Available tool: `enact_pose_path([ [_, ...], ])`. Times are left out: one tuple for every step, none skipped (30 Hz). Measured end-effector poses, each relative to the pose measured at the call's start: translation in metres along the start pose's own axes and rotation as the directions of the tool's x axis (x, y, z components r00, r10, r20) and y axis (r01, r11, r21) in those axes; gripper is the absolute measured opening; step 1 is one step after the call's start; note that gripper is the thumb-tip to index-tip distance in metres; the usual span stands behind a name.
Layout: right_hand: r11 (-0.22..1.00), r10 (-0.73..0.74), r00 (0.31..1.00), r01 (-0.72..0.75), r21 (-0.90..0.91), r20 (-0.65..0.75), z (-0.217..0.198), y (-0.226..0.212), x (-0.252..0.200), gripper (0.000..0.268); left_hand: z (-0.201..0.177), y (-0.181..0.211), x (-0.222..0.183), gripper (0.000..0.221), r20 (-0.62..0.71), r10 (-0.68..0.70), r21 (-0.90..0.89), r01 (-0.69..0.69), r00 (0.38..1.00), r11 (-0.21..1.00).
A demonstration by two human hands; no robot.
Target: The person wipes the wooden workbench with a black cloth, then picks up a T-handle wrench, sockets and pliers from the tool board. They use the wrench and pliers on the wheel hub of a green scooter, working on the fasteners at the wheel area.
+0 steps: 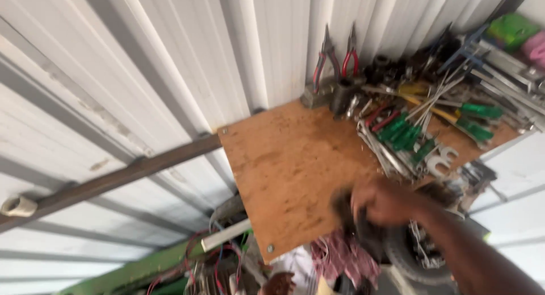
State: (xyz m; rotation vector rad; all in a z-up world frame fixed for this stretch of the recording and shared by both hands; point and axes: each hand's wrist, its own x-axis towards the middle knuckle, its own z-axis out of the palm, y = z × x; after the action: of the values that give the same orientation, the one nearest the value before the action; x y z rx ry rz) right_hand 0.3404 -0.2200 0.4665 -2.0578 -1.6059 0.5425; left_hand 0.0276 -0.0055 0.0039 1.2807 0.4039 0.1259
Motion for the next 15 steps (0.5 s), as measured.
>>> enact_pose_path([
  [1.0,0.003,1.0,-0.003,0.009,-0.006,-0.003,0.007,0.007,0.039,0.001,0.008,-0.007,0.034,0.003,-0.007,0.009,0.007,1.0,1.0],
  [0.993,0.049,0.964,-0.075,-0.089,-0.262,-0.008,0.015,0.012,0.034,0.004,0.016,-0.015,0.033,-0.016,-0.028,0.063,0.029,0.999,0.998],
  [0.968,0.062,0.854,-0.177,-0.177,-0.516,-0.019,0.025,0.015,0.034,0.008,0.027,-0.007,0.031,-0.019,-0.034,0.119,0.036,0.999,0.992],
  [0.965,0.067,0.843,-0.19,-0.179,-0.534,-0.028,0.005,0.039,0.034,0.014,0.038,0.0,0.03,-0.022,-0.039,0.175,0.042,0.999,0.984],
  [0.895,0.385,0.77,-0.445,0.005,-0.509,-0.031,-0.016,0.059,0.038,0.02,0.045,-0.009,0.03,-0.035,-0.06,0.228,0.066,0.998,0.971],
  [0.728,0.663,0.618,-0.663,0.173,-0.423,-0.034,-0.036,0.079,0.042,0.027,0.052,-0.018,0.03,-0.049,-0.08,0.28,0.09,0.996,0.956],
  [0.722,0.669,0.605,-0.667,0.183,-0.432,-0.015,-0.023,0.092,0.042,0.031,0.059,-0.016,0.03,-0.034,-0.08,0.29,0.086,0.996,0.953],
  [0.812,0.453,0.653,-0.583,-0.021,-0.607,0.004,-0.01,0.105,0.045,0.035,0.066,-0.015,0.029,0.029,-0.094,0.318,0.08,0.995,0.945],
  [0.831,0.193,0.677,-0.498,-0.249,-0.71,0.022,0.003,0.119,0.048,0.042,0.072,-0.013,0.029,0.088,-0.11,0.342,0.074,0.99,0.937],
  [0.827,0.198,0.668,-0.507,-0.244,-0.717,0.018,-0.017,0.124,0.048,0.051,0.093,-0.008,0.029,0.1,-0.111,0.348,0.07,0.989,0.935],
  [0.905,0.369,0.773,-0.425,0.012,-0.516,0.019,-0.038,0.128,0.051,0.061,0.11,-0.012,0.027,0.088,-0.09,0.399,0.048,0.992,0.916],
  [0.883,0.444,0.858,-0.371,0.287,-0.258,0.019,-0.06,0.134,0.056,0.07,0.128,-0.017,0.026,0.077,-0.069,0.449,0.027,0.995,0.893],
  [0.881,0.449,0.855,-0.374,0.291,-0.259,0.028,-0.057,0.119,0.056,0.074,0.131,-0.021,0.026,0.081,-0.073,0.452,0.029,0.994,0.892],
  [0.994,0.078,0.967,-0.055,0.097,-0.243,0.037,-0.055,0.106,0.053,0.077,0.134,-0.025,0.026,0.12,-0.093,0.471,0.025,0.988,0.882],
  [0.952,-0.304,0.941,0.293,-0.088,-0.152,0.044,-0.053,0.095,0.051,0.08,0.139,-0.023,0.026,0.158,-0.103,0.489,0.013,0.982,0.872],
])
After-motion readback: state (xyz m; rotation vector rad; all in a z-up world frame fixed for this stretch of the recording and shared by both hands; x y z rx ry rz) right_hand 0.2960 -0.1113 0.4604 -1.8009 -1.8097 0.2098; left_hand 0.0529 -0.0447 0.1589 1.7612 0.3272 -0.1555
